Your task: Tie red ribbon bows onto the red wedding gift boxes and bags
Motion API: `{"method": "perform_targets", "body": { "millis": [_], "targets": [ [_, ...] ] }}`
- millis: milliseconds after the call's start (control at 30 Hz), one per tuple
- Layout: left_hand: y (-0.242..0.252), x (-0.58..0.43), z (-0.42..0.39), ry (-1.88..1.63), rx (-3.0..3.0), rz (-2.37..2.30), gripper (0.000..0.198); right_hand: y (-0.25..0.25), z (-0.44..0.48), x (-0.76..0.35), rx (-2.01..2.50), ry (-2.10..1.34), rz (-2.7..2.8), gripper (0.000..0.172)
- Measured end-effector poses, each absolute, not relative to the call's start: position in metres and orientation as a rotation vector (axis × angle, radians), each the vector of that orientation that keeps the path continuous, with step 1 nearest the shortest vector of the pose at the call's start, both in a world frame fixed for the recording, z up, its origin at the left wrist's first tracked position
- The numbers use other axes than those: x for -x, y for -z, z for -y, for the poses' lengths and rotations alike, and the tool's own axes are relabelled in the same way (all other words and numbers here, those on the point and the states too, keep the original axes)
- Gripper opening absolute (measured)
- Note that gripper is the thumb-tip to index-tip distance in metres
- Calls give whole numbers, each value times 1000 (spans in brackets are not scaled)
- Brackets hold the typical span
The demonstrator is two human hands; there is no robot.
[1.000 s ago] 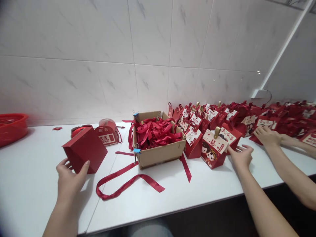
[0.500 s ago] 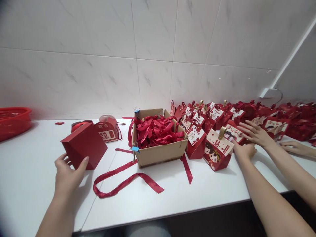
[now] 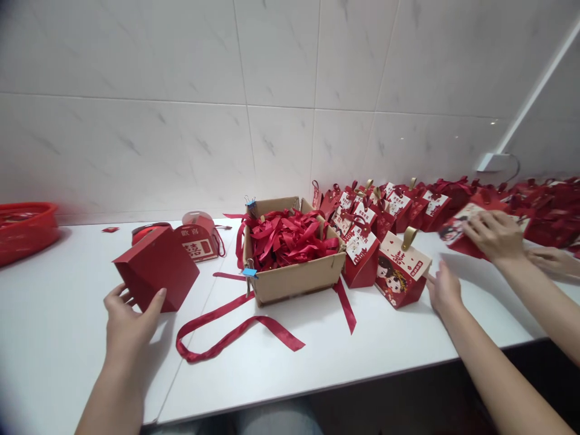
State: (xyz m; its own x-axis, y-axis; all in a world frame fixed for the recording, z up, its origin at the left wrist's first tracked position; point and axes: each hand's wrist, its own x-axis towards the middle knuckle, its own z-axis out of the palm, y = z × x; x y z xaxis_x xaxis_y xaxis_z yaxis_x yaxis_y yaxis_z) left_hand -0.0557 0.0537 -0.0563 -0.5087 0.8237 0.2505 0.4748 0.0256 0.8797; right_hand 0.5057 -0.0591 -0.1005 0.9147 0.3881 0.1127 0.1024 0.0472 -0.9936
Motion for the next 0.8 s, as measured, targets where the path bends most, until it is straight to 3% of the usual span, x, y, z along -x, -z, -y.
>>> {"method": "perform_targets", "body": {
  "millis": [133,200,267,467,533,667,800],
  "targets": [
    [56,55,-53,-1462,-1315,-1982,72,135,89,-475,1517,-328,595,56],
    [56,55,-52,-1465,-1318,-1981,72,139,95,-466,1611,-324,707,80],
    [56,54,-52,-1473,-1324,-1971,72,137,94,-460,1782,-263,771,91],
    [55,54,-52,-1464,-1323,-1973,72,136,107,-463,2154,12,775,55],
    [54,53,-52,-1463,-1320,-1971,71,136,118,-478,2303,109,671,55],
    [52,51,-51,-1449,-1321,-1974,69,128,108,-523,2427,121,531,71],
    [52,49,-51,-1455,-1326,-1986,69,117,50,-555,2348,28,670,68]
  ]
}}
